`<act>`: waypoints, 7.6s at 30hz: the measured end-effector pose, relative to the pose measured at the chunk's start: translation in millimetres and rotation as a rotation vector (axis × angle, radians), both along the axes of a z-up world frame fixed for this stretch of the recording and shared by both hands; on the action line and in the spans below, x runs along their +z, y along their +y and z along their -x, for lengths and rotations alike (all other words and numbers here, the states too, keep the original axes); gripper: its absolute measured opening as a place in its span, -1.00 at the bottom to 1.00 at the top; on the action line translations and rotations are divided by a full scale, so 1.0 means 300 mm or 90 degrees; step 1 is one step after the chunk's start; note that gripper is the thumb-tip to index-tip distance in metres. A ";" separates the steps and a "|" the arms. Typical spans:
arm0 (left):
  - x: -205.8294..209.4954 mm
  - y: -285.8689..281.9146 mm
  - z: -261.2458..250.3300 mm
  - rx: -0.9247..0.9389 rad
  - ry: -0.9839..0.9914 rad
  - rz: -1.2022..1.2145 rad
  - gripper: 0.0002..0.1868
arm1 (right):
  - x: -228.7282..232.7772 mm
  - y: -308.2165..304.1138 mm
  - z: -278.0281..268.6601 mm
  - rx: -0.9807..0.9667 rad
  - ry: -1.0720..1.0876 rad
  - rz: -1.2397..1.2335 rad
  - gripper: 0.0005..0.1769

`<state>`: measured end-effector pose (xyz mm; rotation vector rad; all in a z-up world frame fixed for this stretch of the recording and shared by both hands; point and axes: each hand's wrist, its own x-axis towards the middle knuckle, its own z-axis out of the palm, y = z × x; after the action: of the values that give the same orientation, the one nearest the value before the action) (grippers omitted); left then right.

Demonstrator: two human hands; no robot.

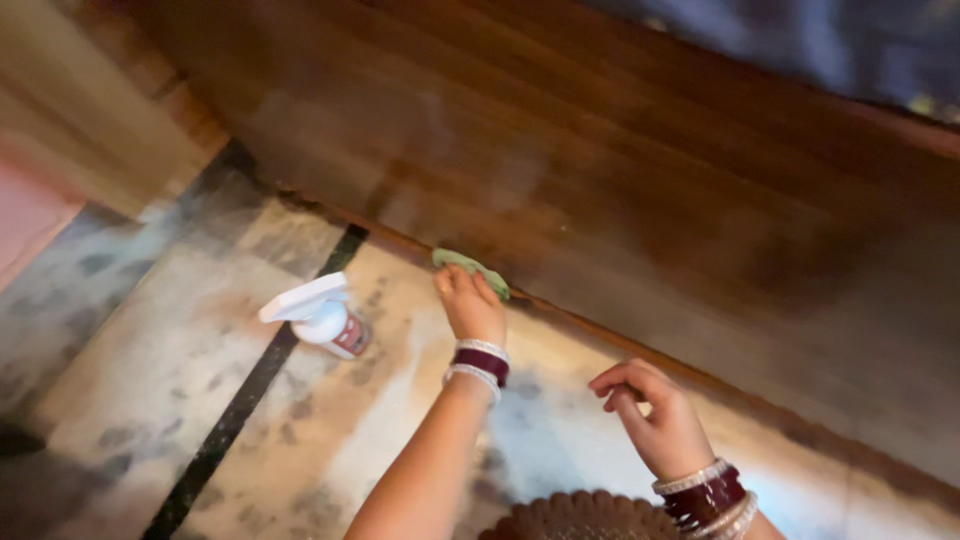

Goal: The person cleans the wooden frame of a bed using a green cloth and a spray bottle. They wipe the side and corner edges of the bed frame, occasionally spraying the surface with a cleaning solution before wiping it down.

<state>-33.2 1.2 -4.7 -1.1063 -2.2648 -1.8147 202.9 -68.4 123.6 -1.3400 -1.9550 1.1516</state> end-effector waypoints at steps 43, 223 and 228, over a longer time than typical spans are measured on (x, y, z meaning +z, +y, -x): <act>0.456 -0.409 -0.405 -0.455 -0.075 0.499 -0.53 | -0.443 0.227 -0.440 0.339 -0.359 -0.698 -0.37; 1.378 -0.069 -2.077 -0.724 0.953 -0.200 -0.34 | 0.309 0.020 -1.904 -0.793 0.855 -0.429 -0.37; 1.402 -0.084 -2.086 -0.730 0.937 -0.195 -0.34 | 0.704 0.035 -1.892 -0.729 0.629 -0.656 -0.37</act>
<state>592.5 -23.9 416.0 -2.5679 -0.4494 -0.6094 770.6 -58.0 334.8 -0.7553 -0.5724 0.0499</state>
